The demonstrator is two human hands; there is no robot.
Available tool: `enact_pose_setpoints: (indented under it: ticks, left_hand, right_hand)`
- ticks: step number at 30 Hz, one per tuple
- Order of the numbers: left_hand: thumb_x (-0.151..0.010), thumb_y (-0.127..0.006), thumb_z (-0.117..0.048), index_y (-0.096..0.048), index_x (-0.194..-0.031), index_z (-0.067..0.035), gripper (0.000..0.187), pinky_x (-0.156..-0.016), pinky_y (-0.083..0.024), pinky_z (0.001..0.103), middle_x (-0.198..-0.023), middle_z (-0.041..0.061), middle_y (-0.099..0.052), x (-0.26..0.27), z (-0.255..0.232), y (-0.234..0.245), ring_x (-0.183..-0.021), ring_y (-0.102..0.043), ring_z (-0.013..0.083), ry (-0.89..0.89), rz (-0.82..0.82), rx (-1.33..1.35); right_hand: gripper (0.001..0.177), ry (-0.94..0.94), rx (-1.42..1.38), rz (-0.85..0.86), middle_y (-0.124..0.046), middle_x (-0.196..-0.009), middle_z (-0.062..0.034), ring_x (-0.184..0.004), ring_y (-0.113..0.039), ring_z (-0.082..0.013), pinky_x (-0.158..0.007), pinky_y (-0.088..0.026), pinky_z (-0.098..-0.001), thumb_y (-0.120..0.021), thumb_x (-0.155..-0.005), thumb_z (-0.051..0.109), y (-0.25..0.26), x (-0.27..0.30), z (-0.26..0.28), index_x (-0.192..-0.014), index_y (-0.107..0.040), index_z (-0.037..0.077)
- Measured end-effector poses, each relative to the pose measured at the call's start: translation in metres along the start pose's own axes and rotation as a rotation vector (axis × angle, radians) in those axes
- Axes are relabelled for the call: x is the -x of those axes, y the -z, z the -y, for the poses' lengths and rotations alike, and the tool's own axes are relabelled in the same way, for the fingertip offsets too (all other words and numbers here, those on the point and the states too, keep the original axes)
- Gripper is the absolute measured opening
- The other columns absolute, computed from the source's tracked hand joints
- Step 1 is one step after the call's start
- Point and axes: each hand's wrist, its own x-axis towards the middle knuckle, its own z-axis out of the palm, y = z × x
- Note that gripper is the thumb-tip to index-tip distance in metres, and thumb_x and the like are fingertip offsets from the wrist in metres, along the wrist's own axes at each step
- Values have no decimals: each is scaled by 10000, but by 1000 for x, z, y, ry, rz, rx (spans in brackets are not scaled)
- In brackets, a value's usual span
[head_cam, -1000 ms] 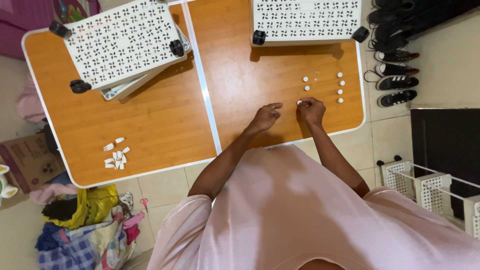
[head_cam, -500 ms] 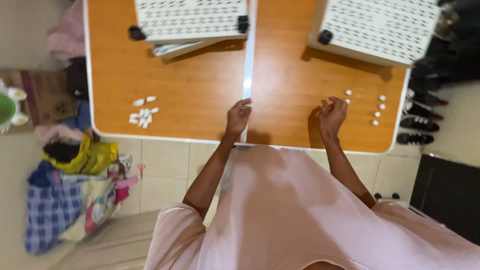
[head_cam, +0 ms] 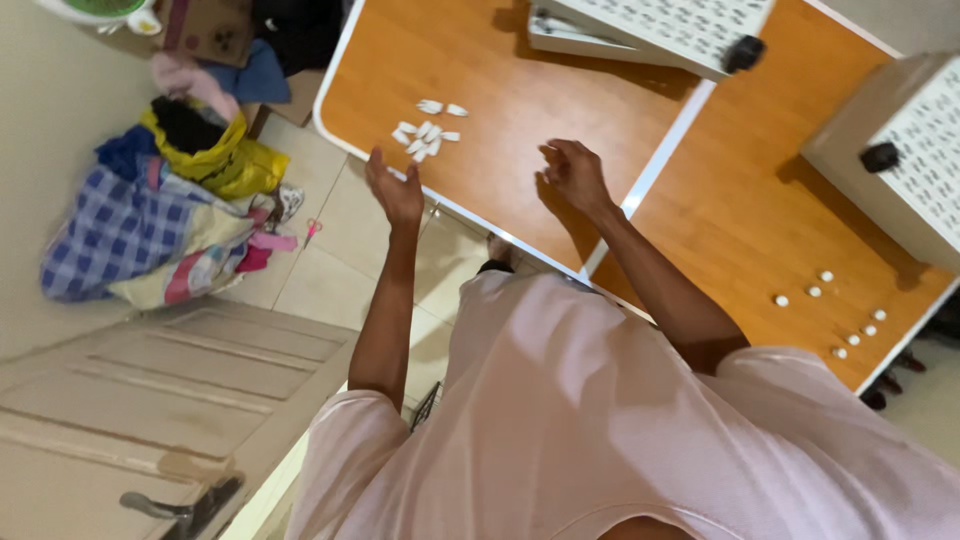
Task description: The person assembles a white plastic dish rack by inserting cylindrical legs into the corners of perforated trays and securing them with small white caps. They handle multiple trays and leg pieces, fitting them together on a wooden table.
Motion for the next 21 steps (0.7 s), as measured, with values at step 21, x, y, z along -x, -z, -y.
enact_pose_setpoints:
  ticks: [21]
  left_hand:
    - [-774, -776, 138, -596, -1319, 59, 580, -754, -593, 276, -1244, 141, -516, -64, 14, -5, -847, -612, 182, -80, 440, 150]
  right_hand:
    - [310, 84, 252, 124, -605, -1048, -173, -823, -650, -281, -714, -540, -382, -718, -820, -87, -127, -107, 91, -1124, -673, -45]
